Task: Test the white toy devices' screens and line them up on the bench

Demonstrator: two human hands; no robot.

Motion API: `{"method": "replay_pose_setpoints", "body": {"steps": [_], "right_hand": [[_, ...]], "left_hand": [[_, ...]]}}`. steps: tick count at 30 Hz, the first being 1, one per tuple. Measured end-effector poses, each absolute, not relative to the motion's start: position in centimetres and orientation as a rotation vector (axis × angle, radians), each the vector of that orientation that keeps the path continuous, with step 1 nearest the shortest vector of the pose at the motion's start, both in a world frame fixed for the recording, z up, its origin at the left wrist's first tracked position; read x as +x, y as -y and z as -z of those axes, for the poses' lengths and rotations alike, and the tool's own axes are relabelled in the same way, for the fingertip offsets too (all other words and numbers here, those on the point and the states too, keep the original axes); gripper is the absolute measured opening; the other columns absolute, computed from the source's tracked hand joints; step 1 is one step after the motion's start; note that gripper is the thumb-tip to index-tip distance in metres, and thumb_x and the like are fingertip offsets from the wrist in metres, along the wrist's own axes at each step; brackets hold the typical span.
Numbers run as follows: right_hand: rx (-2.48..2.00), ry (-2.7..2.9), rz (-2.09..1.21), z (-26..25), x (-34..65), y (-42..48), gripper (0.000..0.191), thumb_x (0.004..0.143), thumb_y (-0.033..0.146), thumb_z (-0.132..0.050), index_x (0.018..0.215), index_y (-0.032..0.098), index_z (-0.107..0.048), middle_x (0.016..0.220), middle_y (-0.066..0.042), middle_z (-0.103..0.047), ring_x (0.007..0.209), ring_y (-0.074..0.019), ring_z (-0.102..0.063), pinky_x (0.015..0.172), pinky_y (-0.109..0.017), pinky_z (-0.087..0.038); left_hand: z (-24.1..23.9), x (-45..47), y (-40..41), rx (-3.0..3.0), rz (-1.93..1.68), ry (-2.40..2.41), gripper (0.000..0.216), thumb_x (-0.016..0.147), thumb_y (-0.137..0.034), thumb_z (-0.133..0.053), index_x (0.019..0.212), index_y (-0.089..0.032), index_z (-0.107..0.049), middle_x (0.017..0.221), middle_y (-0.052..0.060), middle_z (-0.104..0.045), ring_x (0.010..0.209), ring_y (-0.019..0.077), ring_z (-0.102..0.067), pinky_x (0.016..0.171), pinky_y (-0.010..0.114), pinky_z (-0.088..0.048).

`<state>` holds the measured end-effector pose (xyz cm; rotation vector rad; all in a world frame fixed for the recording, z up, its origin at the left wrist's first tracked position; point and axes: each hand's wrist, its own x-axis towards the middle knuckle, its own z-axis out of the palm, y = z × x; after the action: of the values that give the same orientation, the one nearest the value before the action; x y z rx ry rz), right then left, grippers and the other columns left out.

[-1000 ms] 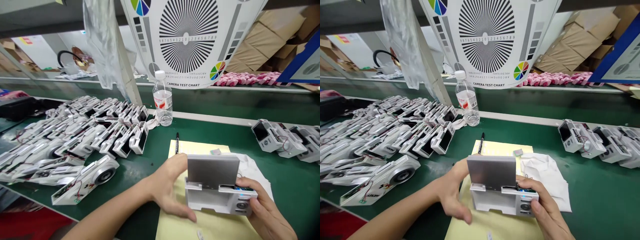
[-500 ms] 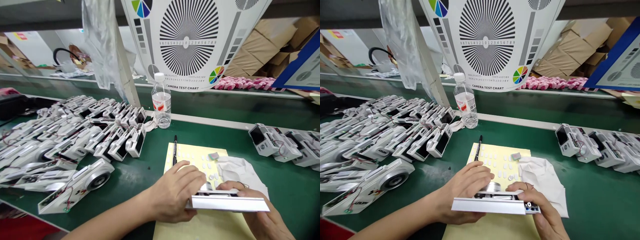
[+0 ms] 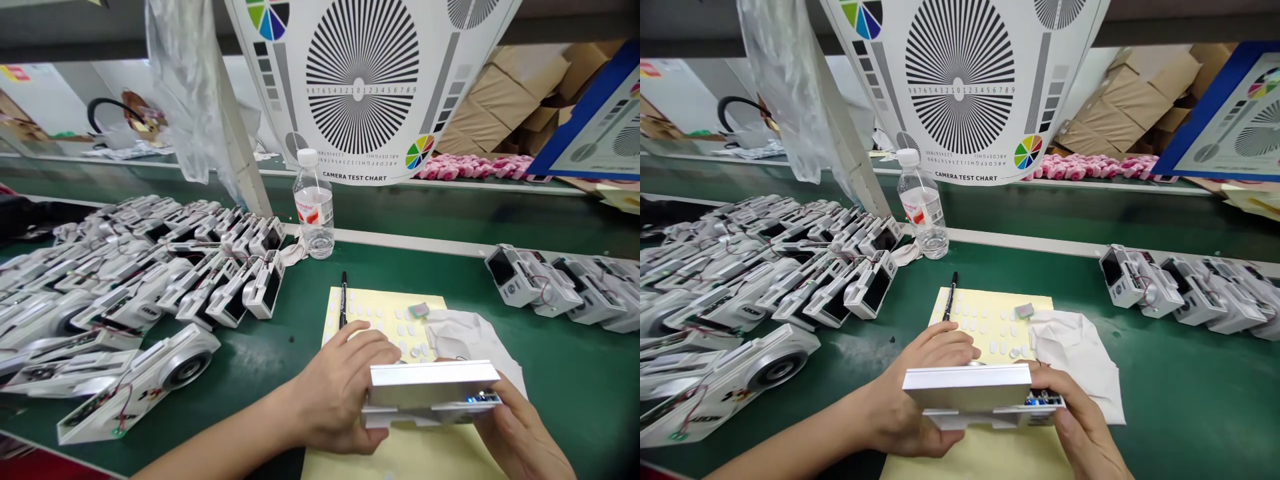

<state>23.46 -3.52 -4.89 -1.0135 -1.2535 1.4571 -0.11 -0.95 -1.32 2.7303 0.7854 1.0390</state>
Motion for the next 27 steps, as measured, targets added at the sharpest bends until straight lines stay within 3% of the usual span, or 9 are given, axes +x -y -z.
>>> {"method": "replay_pose_setpoints", "body": {"steps": [14,17,22,27], "right_hand": [[-1.036,1.231,-1.394,4.7,23.4,3.4,0.031,0.078,0.05,-0.049,0.094,0.028,-0.064,0.105,-0.005,-0.062,0.097,-0.0214,-0.059,0.08,-0.029,-0.05],[-1.026,1.187,-1.477,4.2,23.1,3.5,0.034,0.077,0.053,-0.049,0.094,0.026,-0.062,0.098,-0.007,-0.064,0.086,-0.0233,-0.063,0.071,-0.032,-0.053],[-1.042,0.992,-1.72,2.9,22.4,3.8,0.039,0.069,0.058,-0.056,0.092,0.026,-0.059,0.073,-0.005,-0.064,0.043,-0.0161,-0.058,0.041,-0.028,-0.049],[-1.057,0.846,-1.797,2.3,22.3,4.0,0.041,0.063,0.057,-0.062,0.091,0.027,-0.06,0.064,-0.003,-0.061,0.041,-0.0157,-0.057,0.036,-0.024,-0.048]], "left_hand": [[1.0,-0.1,1.3,2.648,-1.013,-0.762,0.064,0.06,-0.031,-0.058,0.115,-0.011,-0.033,0.098,0.011,-0.054,0.097,0.0243,-0.051,0.092,0.044,-0.039],[0.8,0.0,1.4,2.597,-0.996,-0.764,0.063,0.058,-0.036,-0.059,0.111,-0.011,-0.036,0.095,0.01,-0.052,0.095,0.0259,-0.05,0.087,0.045,-0.042],[0.3,0.2,1.8,2.432,-0.991,-0.765,0.056,0.053,-0.032,-0.063,0.103,-0.017,-0.041,0.1,0.008,-0.051,0.099,0.0265,-0.048,0.086,0.041,-0.042],[0.0,0.2,2.0,2.332,-0.921,-0.774,0.063,0.051,-0.034,-0.067,0.106,-0.018,-0.042,0.102,0.008,-0.052,0.096,0.0254,-0.05,0.087,0.041,-0.041]]}}
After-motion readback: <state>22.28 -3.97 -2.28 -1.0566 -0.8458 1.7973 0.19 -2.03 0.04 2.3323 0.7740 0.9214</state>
